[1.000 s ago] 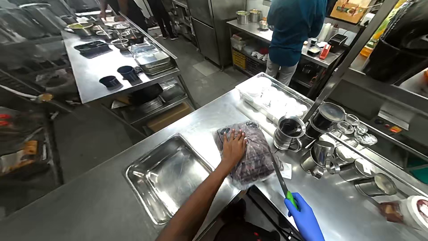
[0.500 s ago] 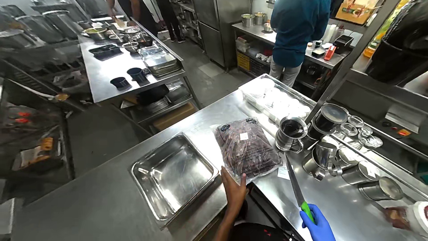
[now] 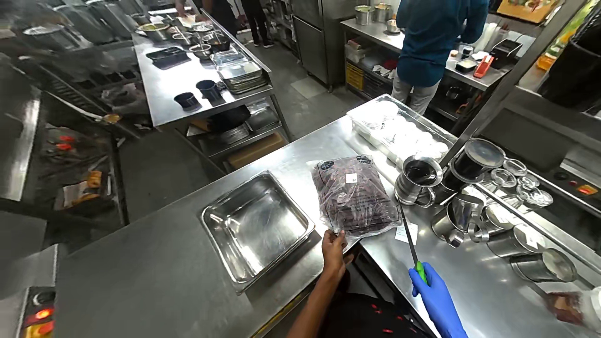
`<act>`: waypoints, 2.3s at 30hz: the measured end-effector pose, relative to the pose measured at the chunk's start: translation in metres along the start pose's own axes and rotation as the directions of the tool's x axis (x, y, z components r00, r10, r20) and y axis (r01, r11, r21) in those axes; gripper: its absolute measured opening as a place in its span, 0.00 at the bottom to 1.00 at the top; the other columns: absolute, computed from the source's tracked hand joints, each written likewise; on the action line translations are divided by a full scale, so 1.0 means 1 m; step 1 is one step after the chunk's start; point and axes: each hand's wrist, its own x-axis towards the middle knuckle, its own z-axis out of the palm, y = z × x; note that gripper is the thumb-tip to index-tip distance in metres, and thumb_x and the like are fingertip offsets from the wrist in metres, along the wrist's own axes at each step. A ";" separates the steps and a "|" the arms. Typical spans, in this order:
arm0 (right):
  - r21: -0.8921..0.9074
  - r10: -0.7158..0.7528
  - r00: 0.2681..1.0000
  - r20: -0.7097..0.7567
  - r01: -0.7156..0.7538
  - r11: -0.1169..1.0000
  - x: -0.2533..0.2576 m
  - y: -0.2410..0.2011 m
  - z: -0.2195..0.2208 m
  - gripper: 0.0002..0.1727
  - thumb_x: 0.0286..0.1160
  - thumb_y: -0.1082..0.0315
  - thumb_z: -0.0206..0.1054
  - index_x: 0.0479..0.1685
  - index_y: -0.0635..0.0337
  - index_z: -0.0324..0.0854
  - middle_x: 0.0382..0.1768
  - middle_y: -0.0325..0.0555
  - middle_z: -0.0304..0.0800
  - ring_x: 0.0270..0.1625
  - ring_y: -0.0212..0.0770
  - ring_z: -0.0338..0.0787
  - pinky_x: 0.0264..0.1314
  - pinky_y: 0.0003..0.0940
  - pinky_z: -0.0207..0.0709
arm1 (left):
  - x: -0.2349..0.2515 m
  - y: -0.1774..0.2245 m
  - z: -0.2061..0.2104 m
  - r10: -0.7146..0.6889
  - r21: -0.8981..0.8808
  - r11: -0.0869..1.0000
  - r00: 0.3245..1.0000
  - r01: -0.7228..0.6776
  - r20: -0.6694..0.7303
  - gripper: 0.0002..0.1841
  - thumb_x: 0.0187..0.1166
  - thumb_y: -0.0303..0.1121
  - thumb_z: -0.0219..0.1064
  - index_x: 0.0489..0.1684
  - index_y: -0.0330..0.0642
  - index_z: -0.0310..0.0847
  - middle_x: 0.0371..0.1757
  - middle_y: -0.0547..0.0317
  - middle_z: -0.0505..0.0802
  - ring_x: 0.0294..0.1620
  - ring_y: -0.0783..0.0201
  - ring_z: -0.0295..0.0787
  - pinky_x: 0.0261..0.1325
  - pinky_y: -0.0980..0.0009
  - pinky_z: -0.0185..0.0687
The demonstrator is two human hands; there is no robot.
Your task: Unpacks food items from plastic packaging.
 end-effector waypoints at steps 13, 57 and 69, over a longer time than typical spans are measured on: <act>-0.056 -0.080 0.997 0.011 0.080 0.995 0.030 -0.019 0.017 0.18 0.80 0.45 0.65 0.50 0.49 0.84 0.26 0.37 0.86 0.26 0.38 0.86 0.28 0.37 0.81 | -0.020 -0.023 -0.047 0.600 0.438 0.697 0.796 -0.568 0.078 0.08 0.69 0.29 0.79 0.37 0.37 0.87 0.41 0.56 0.93 0.44 0.64 0.92 0.55 0.62 0.91; 0.037 -0.445 0.829 0.338 0.461 0.887 0.124 -0.127 0.055 0.19 0.89 0.48 0.58 0.68 0.43 0.82 0.54 0.41 0.92 0.50 0.41 0.90 0.48 0.46 0.83 | -0.012 0.013 -0.091 -0.157 -0.131 0.978 0.987 0.160 0.039 0.26 0.91 0.48 0.57 0.73 0.34 0.72 0.55 0.41 0.92 0.48 0.48 0.94 0.52 0.53 0.91; -0.103 -0.143 0.989 -0.033 0.139 0.985 0.126 -0.050 0.027 0.16 0.76 0.52 0.72 0.55 0.50 0.85 0.31 0.49 0.86 0.27 0.47 0.83 0.27 0.50 0.76 | -0.023 0.089 0.012 0.273 0.178 0.928 0.923 -0.327 0.272 0.15 0.88 0.36 0.63 0.37 0.31 0.85 0.34 0.53 0.94 0.36 0.61 0.91 0.52 0.59 0.88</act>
